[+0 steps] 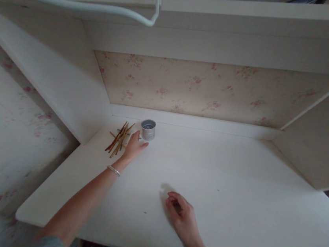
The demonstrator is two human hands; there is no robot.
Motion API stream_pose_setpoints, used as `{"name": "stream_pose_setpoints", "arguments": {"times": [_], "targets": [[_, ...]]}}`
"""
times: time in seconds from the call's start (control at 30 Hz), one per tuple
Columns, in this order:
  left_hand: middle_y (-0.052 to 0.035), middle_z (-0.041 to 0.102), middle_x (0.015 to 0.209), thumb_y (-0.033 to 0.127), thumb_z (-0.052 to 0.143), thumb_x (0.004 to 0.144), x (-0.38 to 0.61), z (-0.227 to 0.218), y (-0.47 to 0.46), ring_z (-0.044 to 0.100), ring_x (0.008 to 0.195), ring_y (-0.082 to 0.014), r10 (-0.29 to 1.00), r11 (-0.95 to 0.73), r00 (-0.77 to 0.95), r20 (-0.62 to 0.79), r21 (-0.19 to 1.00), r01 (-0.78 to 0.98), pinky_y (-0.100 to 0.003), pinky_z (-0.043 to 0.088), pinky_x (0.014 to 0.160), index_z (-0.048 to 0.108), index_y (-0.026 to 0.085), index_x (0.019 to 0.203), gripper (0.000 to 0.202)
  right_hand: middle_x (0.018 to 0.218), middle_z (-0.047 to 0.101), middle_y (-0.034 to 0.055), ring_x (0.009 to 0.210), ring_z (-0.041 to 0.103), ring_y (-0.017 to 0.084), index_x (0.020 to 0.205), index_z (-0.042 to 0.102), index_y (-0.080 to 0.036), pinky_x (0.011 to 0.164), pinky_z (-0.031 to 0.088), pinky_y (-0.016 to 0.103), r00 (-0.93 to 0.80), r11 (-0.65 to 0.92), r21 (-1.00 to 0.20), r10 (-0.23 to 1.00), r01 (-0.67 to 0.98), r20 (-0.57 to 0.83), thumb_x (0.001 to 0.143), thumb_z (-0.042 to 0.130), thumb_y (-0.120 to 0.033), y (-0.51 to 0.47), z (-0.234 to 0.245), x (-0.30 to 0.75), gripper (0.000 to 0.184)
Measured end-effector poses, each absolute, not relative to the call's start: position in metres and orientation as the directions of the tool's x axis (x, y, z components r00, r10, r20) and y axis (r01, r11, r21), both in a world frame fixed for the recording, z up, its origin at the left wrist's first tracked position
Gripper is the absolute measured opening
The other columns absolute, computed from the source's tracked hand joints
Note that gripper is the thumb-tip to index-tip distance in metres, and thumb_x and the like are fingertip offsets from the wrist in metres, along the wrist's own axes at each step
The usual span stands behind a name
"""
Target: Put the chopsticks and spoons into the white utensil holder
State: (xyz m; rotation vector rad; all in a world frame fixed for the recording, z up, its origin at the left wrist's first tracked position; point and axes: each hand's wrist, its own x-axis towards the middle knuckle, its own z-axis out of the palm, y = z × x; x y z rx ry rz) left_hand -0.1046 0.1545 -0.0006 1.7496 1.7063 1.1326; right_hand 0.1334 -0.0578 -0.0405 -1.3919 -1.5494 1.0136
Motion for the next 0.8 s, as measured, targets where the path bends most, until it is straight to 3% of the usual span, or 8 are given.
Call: {"name": "stream_pose_setpoints", "arguments": {"times": [0.1, 0.17, 0.23, 0.43, 0.63, 0.8], "targets": [[-0.0104, 0.062, 0.113, 0.028, 0.061, 0.083, -0.095, -0.009, 0.098, 0.063, 0.101, -0.0175, 0.971, -0.151, -0.081, 0.223, 0.846, 0.511, -0.029, 0.049, 0.085, 0.047, 0.016, 0.119, 0.04, 0.089, 0.07, 0.0059, 0.077, 0.066, 0.017, 0.104, 0.065, -0.02, 0.066, 0.05, 0.024, -0.075, 0.073, -0.921, 0.996, 0.383, 0.047, 0.093, 0.052, -0.041, -0.056, -0.039, 0.133, 0.027], [-0.006, 0.064, 0.103, 0.036, 0.059, 0.085, -0.085, -0.016, 0.056, 0.064, 0.087, -0.0149, 0.994, -0.097, -0.017, 0.109, 0.94, 0.328, -0.026, 0.05, 0.076, 0.051, 0.019, 0.111, 0.032, 0.087, 0.07, 0.0056, 0.074, 0.064, 0.017, 0.104, 0.066, -0.02, 0.063, 0.048, 0.024, -0.077, 0.067, -0.91, 0.996, 0.41, 0.038, 0.093, 0.051, -0.042, -0.055, -0.038, 0.132, 0.029], [-0.0019, 0.062, 0.091, 0.04, 0.055, 0.086, -0.075, -0.023, 0.021, 0.059, 0.066, -0.0112, 0.999, 0.003, 0.047, -0.017, 0.955, 0.296, -0.023, 0.045, 0.06, 0.053, 0.019, 0.101, 0.025, 0.083, 0.07, 0.0047, 0.068, 0.062, 0.017, 0.101, 0.067, -0.02, 0.06, 0.046, 0.024, -0.085, 0.065, -0.893, 0.996, 0.446, 0.03, 0.093, 0.05, -0.043, -0.055, -0.036, 0.129, 0.03], [0.0058, 0.045, 0.061, 0.043, 0.056, 0.083, -0.054, -0.029, 0.0, 0.043, 0.059, -0.0099, 0.975, -0.015, 0.205, -0.082, 0.903, 0.43, -0.021, 0.032, 0.056, 0.047, 0.018, 0.068, 0.03, 0.063, 0.064, -0.0004, 0.055, 0.056, 0.015, 0.091, 0.069, -0.023, 0.054, 0.037, 0.024, -0.157, 0.081, -0.8, 0.987, 0.594, -0.016, 0.094, 0.045, -0.04, -0.046, -0.029, 0.124, 0.029], [0.0056, 0.043, 0.055, 0.044, 0.052, 0.086, -0.039, -0.026, 0.019, 0.041, 0.055, -0.0097, 0.955, -0.121, 0.29, -0.066, 0.804, 0.582, -0.023, 0.025, 0.054, 0.047, 0.018, 0.061, 0.036, 0.069, 0.068, 0.0017, 0.059, 0.061, 0.017, 0.094, 0.069, -0.022, 0.057, 0.038, 0.024, -0.102, 0.065, -0.724, 0.995, 0.687, -0.007, 0.092, 0.044, -0.032, -0.019, -0.027, 0.123, 0.027], [0.0054, 0.044, 0.055, 0.043, 0.051, 0.087, -0.039, -0.029, 0.011, 0.042, 0.055, -0.0096, 0.959, -0.159, 0.282, -0.028, 0.77, 0.618, -0.023, 0.024, 0.054, 0.047, 0.018, 0.061, 0.036, 0.074, 0.071, 0.0017, 0.065, 0.065, 0.017, 0.09, 0.068, -0.023, 0.06, 0.037, 0.024, -0.186, 0.178, -0.625, 0.981, 0.76, 0.054, 0.094, 0.042, -0.031, -0.027, -0.032, 0.122, 0.027]]}}
